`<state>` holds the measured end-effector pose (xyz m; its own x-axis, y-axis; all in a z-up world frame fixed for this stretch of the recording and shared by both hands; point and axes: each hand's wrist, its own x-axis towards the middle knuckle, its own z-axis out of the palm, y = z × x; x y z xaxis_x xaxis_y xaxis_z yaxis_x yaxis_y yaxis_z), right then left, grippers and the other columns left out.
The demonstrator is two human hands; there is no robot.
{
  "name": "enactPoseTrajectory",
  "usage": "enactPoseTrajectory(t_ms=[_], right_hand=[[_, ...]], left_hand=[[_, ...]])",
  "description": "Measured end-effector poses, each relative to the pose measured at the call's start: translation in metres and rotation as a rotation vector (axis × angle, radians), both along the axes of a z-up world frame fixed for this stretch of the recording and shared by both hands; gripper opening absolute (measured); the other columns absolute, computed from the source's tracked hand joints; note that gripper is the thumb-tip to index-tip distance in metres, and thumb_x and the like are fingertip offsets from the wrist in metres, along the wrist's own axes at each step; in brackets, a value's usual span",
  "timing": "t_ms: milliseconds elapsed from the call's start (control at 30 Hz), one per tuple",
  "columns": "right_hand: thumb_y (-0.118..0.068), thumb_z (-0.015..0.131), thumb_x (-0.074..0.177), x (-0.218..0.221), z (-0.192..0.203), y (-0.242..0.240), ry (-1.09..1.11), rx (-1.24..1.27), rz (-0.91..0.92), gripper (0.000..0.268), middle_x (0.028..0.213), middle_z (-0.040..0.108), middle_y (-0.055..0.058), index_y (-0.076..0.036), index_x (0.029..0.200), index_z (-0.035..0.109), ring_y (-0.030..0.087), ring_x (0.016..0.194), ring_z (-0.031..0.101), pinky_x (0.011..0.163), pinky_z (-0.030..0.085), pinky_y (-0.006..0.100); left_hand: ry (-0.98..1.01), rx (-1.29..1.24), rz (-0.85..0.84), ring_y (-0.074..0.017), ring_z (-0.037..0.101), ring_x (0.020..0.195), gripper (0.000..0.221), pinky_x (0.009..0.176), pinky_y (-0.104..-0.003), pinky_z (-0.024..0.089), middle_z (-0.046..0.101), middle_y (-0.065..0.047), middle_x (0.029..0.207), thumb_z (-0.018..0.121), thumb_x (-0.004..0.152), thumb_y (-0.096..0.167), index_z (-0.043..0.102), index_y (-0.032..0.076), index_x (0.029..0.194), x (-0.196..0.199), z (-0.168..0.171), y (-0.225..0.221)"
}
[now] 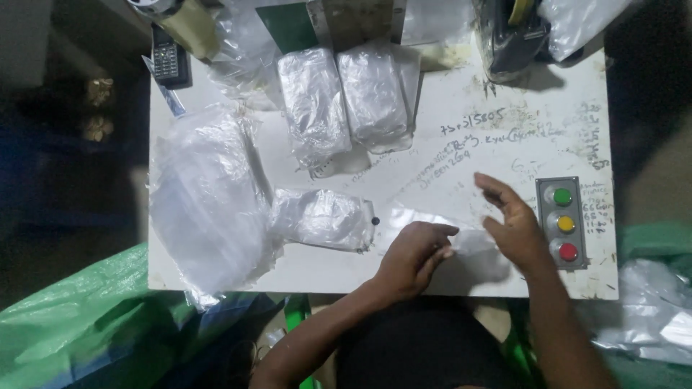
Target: Folding individual plastic bags and packing them into a larger plastic sleeve at a factory workstation.
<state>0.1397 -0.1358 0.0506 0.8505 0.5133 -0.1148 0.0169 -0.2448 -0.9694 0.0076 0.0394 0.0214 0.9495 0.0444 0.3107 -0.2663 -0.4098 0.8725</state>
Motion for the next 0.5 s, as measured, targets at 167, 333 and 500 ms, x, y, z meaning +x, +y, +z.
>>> enactPoseTrajectory(t_ms=[167,333,500], right_hand=[[0.001,0.077,0.078,-0.038,-0.038,-0.027,0.260,-0.069,0.236,0.014,0.080,0.083,0.024,0.002,0.090,0.084,0.022,0.084,0.079,0.069,0.065,0.040],[-0.014,0.077,0.090,-0.048,0.004,0.001,0.132,-0.543,0.122,0.043,0.113,0.076,0.024,-0.013,0.132,0.069,0.044,0.098,0.074,0.072,0.062,0.050],[-0.027,0.082,0.086,-0.030,0.027,0.035,-0.120,-0.586,0.211,0.046,0.116,0.066,0.012,-0.018,0.129,0.070,0.036,0.089,0.070,0.073,0.059,0.048]], left_hand=[[0.375,-0.834,0.199,-0.0236,0.064,0.095,0.020,0.084,-0.034,0.048,0.067,-0.008,0.099,0.062,0.106,0.026,0.066,0.007,0.111,0.007,-0.001,0.005],[0.234,-0.262,0.534,-0.0495,0.062,0.100,0.033,0.083,-0.051,0.053,0.063,-0.025,0.112,0.053,0.108,0.028,0.061,0.002,0.127,-0.016,0.002,0.017],[0.125,0.406,0.347,-0.0328,0.060,0.096,0.040,0.078,-0.043,0.051,0.062,-0.014,0.110,0.079,0.088,0.024,0.070,0.006,0.122,-0.003,-0.013,0.028]])
